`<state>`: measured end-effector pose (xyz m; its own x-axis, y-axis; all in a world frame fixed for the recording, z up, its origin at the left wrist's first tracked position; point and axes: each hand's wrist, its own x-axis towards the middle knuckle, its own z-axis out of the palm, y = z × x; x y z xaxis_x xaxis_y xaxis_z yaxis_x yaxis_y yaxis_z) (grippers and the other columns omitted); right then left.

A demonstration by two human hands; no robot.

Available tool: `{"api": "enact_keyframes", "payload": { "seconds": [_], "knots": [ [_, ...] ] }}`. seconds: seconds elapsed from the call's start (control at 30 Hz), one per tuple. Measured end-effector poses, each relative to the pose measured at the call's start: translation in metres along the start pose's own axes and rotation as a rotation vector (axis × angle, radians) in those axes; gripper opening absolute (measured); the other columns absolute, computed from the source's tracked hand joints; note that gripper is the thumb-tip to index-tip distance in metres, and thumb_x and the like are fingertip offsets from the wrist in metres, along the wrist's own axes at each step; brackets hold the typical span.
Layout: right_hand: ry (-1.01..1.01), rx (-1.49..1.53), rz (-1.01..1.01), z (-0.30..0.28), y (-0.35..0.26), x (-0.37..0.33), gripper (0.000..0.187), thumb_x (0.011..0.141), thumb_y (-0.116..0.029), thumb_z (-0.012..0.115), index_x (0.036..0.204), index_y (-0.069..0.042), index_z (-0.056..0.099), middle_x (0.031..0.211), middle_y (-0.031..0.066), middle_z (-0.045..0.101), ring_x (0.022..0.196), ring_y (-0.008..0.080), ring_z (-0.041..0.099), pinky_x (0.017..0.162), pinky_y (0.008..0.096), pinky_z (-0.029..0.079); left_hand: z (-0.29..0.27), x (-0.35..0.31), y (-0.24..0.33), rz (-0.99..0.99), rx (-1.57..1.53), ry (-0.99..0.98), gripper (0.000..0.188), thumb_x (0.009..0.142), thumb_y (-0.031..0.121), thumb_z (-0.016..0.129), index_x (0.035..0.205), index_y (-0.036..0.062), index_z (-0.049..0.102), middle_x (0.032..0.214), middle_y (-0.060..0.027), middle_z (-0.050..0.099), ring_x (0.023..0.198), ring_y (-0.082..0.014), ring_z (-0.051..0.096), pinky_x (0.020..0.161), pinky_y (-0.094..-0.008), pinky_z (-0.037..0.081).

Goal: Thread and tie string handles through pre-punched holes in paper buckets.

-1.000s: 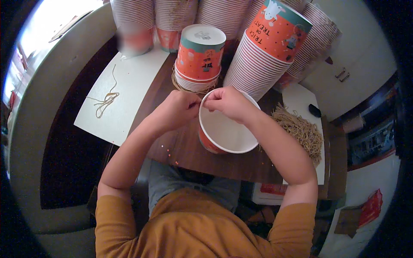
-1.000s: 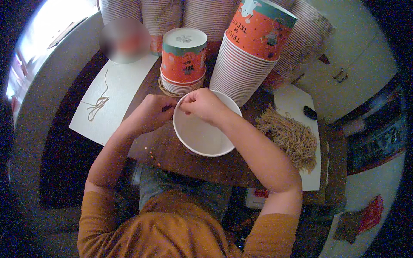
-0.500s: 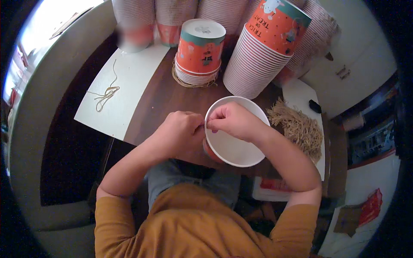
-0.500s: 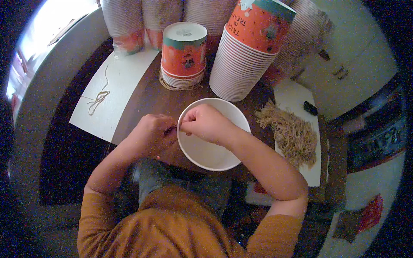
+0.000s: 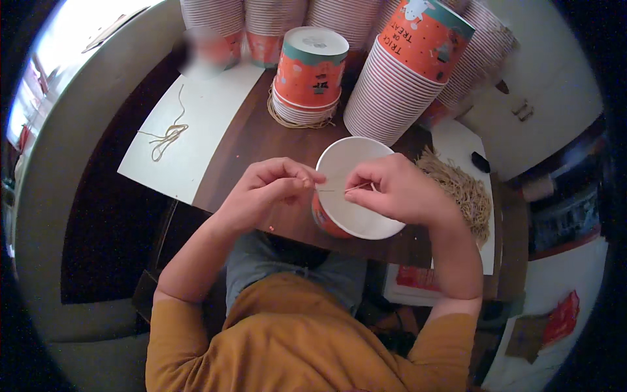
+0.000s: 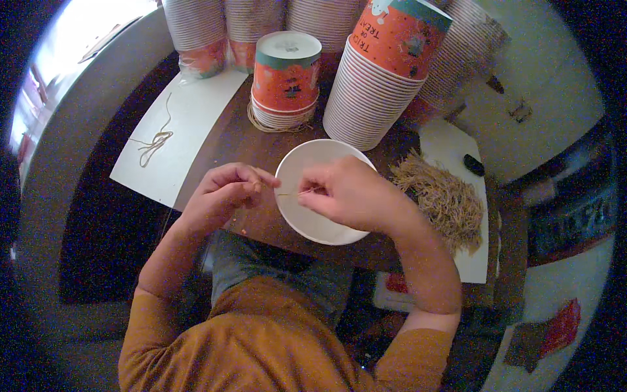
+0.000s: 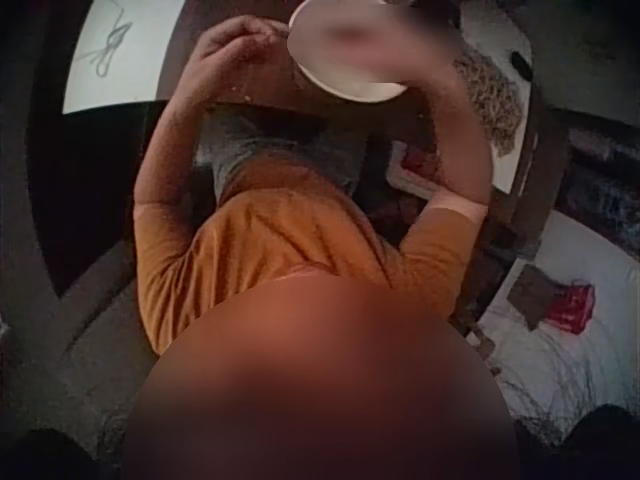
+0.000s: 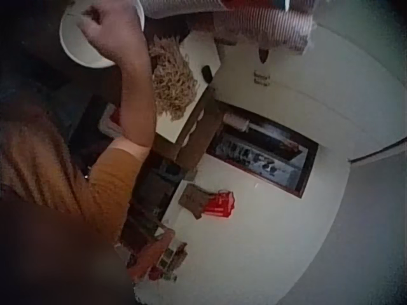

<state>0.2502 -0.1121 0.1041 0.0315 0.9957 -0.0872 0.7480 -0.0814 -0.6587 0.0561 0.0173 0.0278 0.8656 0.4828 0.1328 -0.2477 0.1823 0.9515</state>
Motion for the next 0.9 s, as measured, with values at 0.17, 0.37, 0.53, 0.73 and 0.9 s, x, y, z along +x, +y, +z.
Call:
{"api": "enact_keyframes", "payload": {
  "seconds": [0.17,0.37,0.53,0.73,0.9],
  "knots": [
    [-0.005,-0.104,-0.483,0.001,-0.014,0.021,0.013,0.076,-0.013,0.068,0.079,-0.001,0.063,0.071,0.0092,0.06,0.065,0.0209,0.059,0.058,0.032,0.046,0.016,0.007,-0.005,-0.076,0.014,-0.004,0.018,0.093,0.014,0.055,0.1,-0.0004,0.062,0.089,-0.0033,0.066,0.077,-0.008,0.059,0.073,-0.0231,0.049],
    [-0.151,0.227,-0.252,-0.001,-0.014,0.048,0.015,0.074,-0.012,0.069,0.081,0.0,0.062,0.071,0.0071,0.061,0.066,0.0162,0.059,0.059,0.0279,0.047,0.019,-0.003,-0.001,-0.056,0.122,-0.086,0.021,0.093,0.015,0.057,0.097,-0.0038,0.064,0.084,-0.004,0.066,0.078,-0.0084,0.06,0.071,-0.0236,0.05],
    [0.623,-0.335,-0.387,0.028,0.002,0.036,0.017,0.073,-0.012,0.072,0.082,-0.002,0.062,0.083,0.0094,0.058,0.082,0.0274,0.058,0.074,0.0365,0.047,0.018,-0.008,0.001,-0.147,0.023,-0.098,0.02,0.094,0.015,0.056,0.096,-0.0037,0.062,0.082,-0.0051,0.065,0.077,-0.0096,0.061,0.071,-0.0235,0.049],
    [0.498,-0.075,-0.242,0.043,-0.002,-0.037,0.015,0.074,-0.006,0.069,0.087,-0.002,0.064,0.088,0.009,0.061,0.077,0.0205,0.059,0.064,0.0305,0.048,0.011,-0.009,-0.02,-0.093,-0.234,-0.112,0.016,0.096,0.016,0.051,0.097,0.0012,0.057,0.082,-0.0034,0.062,0.074,-0.0089,0.058,0.07,-0.0225,0.048],
    [0.444,0.075,-0.268,0.058,0.006,-0.035,0.024,0.074,-0.006,0.069,0.097,-0.002,0.065,0.091,0.0086,0.062,0.077,0.0189,0.059,0.063,0.0266,0.047,0.021,-0.003,-0.022,-0.067,-0.201,-0.183,0.015,0.097,0.018,0.05,0.095,0.004,0.055,0.083,-0.0025,0.061,0.075,-0.0075,0.057,0.07,-0.0213,0.046]
  ]
}}
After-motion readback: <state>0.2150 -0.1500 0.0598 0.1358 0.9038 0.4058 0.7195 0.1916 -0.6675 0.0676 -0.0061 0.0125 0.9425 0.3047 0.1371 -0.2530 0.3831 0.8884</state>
